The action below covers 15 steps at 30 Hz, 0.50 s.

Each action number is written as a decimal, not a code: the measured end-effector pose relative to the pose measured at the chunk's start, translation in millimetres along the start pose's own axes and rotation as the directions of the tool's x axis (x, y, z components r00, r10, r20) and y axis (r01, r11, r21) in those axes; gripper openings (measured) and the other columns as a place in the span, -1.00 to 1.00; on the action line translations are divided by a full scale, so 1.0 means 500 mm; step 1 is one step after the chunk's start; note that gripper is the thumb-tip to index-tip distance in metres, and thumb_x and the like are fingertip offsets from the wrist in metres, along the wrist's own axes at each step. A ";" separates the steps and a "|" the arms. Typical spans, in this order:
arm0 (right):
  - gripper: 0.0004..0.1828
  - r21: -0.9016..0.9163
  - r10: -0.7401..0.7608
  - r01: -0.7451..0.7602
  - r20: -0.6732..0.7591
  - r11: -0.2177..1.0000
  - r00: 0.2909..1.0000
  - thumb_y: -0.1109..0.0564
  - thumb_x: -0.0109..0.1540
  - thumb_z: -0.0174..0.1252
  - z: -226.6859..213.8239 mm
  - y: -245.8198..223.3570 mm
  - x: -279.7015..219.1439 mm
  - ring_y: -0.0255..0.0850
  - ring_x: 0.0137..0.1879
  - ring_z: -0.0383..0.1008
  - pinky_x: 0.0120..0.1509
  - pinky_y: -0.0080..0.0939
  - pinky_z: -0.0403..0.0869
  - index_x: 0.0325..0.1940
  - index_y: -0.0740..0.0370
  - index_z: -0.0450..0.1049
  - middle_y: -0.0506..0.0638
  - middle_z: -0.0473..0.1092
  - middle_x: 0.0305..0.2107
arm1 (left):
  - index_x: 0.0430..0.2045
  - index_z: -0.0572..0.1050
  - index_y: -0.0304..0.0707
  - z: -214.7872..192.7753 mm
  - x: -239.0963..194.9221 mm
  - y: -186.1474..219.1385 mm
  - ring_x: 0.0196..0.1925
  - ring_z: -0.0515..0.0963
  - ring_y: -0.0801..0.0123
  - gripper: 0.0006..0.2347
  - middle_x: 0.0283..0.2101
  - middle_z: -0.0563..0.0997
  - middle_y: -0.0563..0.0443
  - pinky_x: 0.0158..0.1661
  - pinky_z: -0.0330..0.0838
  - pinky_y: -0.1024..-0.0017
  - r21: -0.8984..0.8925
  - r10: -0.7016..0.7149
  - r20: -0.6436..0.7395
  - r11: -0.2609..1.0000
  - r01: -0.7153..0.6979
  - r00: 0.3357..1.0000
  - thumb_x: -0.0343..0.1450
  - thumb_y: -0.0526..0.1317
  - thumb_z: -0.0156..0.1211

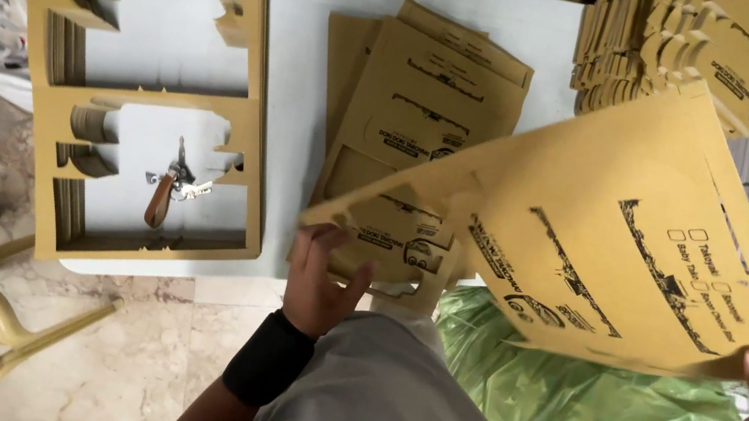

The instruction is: Manually removing waste material from pre-cut cardboard sheets to extract the final shapes.

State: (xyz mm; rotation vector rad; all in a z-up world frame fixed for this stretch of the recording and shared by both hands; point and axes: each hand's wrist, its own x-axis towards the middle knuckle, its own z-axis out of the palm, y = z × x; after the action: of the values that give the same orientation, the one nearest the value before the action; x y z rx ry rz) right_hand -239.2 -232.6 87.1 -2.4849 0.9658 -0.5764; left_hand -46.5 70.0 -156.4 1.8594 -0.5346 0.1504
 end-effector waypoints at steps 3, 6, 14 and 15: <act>-0.82 0.097 0.019 -0.025 0.062 0.995 0.998 0.14 0.70 0.20 0.043 0.100 0.095 -0.16 0.13 0.43 0.38 -0.21 0.38 0.21 0.31 0.39 0.08 0.42 0.04 | -0.13 0.41 -0.32 -0.003 -0.019 -0.002 0.04 0.49 0.06 -0.71 -0.10 0.49 -0.14 -0.01 0.47 0.21 -0.012 -0.048 -0.032 0.999 0.047 0.998 0.36 -0.27 0.38; -0.84 0.224 0.025 -0.073 0.208 0.972 0.978 0.23 0.58 0.23 0.139 0.144 0.230 -0.33 -0.12 0.33 0.05 -0.31 0.35 -0.04 0.21 0.39 -0.08 0.34 -0.24 | -0.18 0.41 -0.26 0.004 -0.044 -0.007 -0.05 0.47 0.12 -0.76 -0.15 0.45 -0.10 -0.11 0.44 0.27 -0.007 -0.213 -0.061 0.977 0.213 0.975 0.38 -0.27 0.34; -0.75 0.146 -0.068 -0.015 0.549 0.989 0.833 -0.06 0.30 0.42 0.753 0.413 0.564 -0.07 -0.15 0.52 0.03 -0.06 0.46 0.00 -0.03 0.59 0.04 0.46 -0.36 | -0.13 0.39 -0.16 0.104 -0.187 -0.132 -0.04 0.52 0.12 -0.76 -0.12 0.35 0.01 -0.03 0.49 0.23 0.084 -0.636 -0.205 0.746 0.661 0.744 0.40 -0.35 0.31; -0.71 0.117 -0.076 0.009 0.582 0.993 0.810 -0.13 0.28 0.43 0.816 0.424 0.572 -0.04 -0.13 0.54 0.03 -0.03 0.47 -0.02 -0.03 0.59 0.03 0.48 -0.33 | -0.10 0.39 -0.16 0.122 -0.218 -0.151 -0.02 0.52 0.10 -0.73 -0.10 0.37 -0.03 -0.04 0.50 0.24 0.130 -0.667 -0.218 0.704 0.698 0.713 0.39 -0.35 0.32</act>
State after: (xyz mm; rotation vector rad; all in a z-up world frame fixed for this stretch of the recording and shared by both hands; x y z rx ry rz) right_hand 49.3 -485.9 -295.1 -2.3536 0.6091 0.1411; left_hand -120.1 64.5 -281.9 2.1074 0.3284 -0.1618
